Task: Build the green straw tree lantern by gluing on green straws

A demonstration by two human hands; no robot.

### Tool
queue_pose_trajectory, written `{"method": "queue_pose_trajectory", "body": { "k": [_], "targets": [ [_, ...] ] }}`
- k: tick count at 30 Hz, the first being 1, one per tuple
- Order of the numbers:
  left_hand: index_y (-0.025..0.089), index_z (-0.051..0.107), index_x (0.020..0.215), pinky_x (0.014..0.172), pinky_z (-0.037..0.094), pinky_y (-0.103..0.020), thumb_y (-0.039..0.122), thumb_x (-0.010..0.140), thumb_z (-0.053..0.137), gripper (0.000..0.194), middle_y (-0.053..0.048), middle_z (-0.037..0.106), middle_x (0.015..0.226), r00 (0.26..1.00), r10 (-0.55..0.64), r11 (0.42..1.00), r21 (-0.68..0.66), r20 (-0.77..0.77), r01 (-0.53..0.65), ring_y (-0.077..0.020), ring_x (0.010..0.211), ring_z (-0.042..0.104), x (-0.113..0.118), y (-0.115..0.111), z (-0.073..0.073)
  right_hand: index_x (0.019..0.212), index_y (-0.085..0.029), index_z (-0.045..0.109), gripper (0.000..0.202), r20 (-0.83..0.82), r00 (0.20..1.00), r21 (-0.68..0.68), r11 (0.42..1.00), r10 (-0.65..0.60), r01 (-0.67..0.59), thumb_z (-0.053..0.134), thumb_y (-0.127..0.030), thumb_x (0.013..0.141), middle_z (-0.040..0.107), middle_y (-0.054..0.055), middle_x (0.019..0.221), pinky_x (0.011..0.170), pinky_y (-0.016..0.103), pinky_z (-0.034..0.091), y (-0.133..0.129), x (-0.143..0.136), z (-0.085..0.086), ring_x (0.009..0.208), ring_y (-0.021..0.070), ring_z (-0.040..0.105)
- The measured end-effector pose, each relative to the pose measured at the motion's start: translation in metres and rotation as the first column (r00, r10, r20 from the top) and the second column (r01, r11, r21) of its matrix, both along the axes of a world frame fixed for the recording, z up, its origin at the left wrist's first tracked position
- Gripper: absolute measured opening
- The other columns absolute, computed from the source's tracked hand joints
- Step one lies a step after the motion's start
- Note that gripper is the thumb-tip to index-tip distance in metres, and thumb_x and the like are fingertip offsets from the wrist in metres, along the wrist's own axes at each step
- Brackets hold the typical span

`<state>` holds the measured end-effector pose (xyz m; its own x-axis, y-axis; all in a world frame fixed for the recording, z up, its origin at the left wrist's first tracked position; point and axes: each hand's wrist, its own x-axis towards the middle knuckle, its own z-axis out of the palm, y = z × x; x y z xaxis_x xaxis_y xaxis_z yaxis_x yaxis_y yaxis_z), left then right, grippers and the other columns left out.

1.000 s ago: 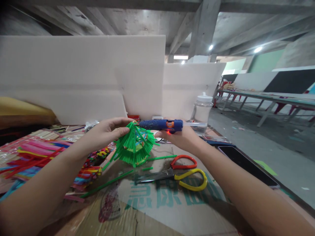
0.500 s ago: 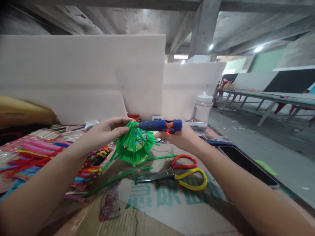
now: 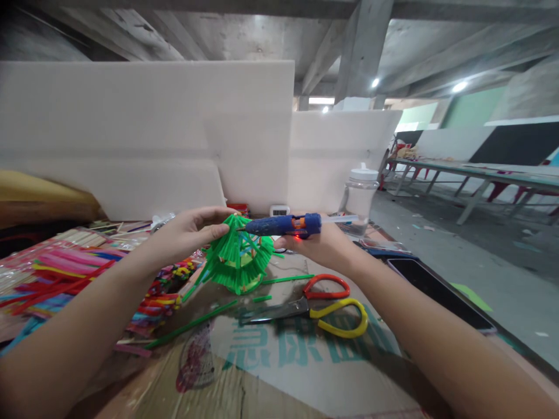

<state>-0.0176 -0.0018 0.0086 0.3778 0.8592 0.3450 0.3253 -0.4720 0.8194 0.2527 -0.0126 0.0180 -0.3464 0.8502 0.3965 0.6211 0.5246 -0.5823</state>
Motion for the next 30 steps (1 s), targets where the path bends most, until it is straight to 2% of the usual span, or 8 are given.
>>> {"method": "queue_pose_trajectory", "body": {
  "k": [6,13,20,25,30],
  "targets": [
    [0.02,0.066,0.118,0.092,0.051,-0.04,0.043,0.086,0.066,0.039,-0.008,0.069,0.118,1.0,-0.003,1.0,-0.012,0.002,0.003,-0.0246,0.105,0.065,-0.0017,0.003,-0.0012,0.078,-0.019,0.07,0.03,-0.008,1.0,-0.04,0.999,-0.004,0.004,0.074,-0.048,0.069,0.068,0.002,0.072,0.056,0.025,0.046,-0.0014,-0.0014,0.0004,0.068,0.0176,0.058],
    [0.019,0.065,0.118,0.089,0.052,-0.038,0.042,0.086,0.066,0.039,-0.009,0.069,0.119,1.0,-0.012,1.0,-0.017,0.016,0.012,-0.024,0.105,0.065,-0.0026,0.0046,-0.0018,0.096,-0.019,0.074,0.039,-0.031,0.996,-0.04,0.996,0.079,-0.081,0.077,-0.048,0.069,0.072,0.003,0.076,0.056,0.025,0.049,0.0007,0.0006,-0.001,0.067,0.0176,0.061],
    [0.018,0.064,0.118,0.087,0.052,-0.038,0.043,0.085,0.066,0.042,-0.01,0.069,0.119,1.0,-0.015,1.0,-0.005,0.019,0.015,-0.0238,0.103,0.065,-0.0033,0.0086,-0.0027,0.112,-0.023,0.073,0.045,-0.063,0.975,-0.038,0.976,0.212,-0.215,0.078,-0.041,0.071,0.077,0.004,0.094,0.066,0.028,0.056,0.0013,0.0006,-0.0005,0.078,0.0213,0.069],
    [0.019,0.065,0.119,0.088,0.052,-0.038,0.042,0.086,0.065,0.04,-0.009,0.069,0.119,1.0,-0.014,1.0,0.011,0.008,0.014,-0.0234,0.104,0.065,-0.0037,0.009,-0.0032,0.113,-0.025,0.072,0.044,-0.076,0.956,-0.021,0.958,0.282,-0.285,0.079,-0.039,0.072,0.076,0.003,0.108,0.081,0.031,0.057,0.0047,0.0026,-0.0035,0.094,0.024,0.071],
    [0.018,0.065,0.119,0.089,0.051,-0.038,0.041,0.086,0.065,0.04,-0.009,0.069,0.119,1.0,0.001,1.0,0.016,0.006,-0.001,-0.0234,0.104,0.065,-0.0037,0.0096,-0.0037,0.107,-0.024,0.073,0.043,-0.026,0.958,-0.025,0.958,0.286,-0.286,0.081,-0.042,0.069,0.076,0.004,0.104,0.08,0.032,0.057,0.0076,0.0047,-0.0048,0.092,0.025,0.07]
  ]
}}
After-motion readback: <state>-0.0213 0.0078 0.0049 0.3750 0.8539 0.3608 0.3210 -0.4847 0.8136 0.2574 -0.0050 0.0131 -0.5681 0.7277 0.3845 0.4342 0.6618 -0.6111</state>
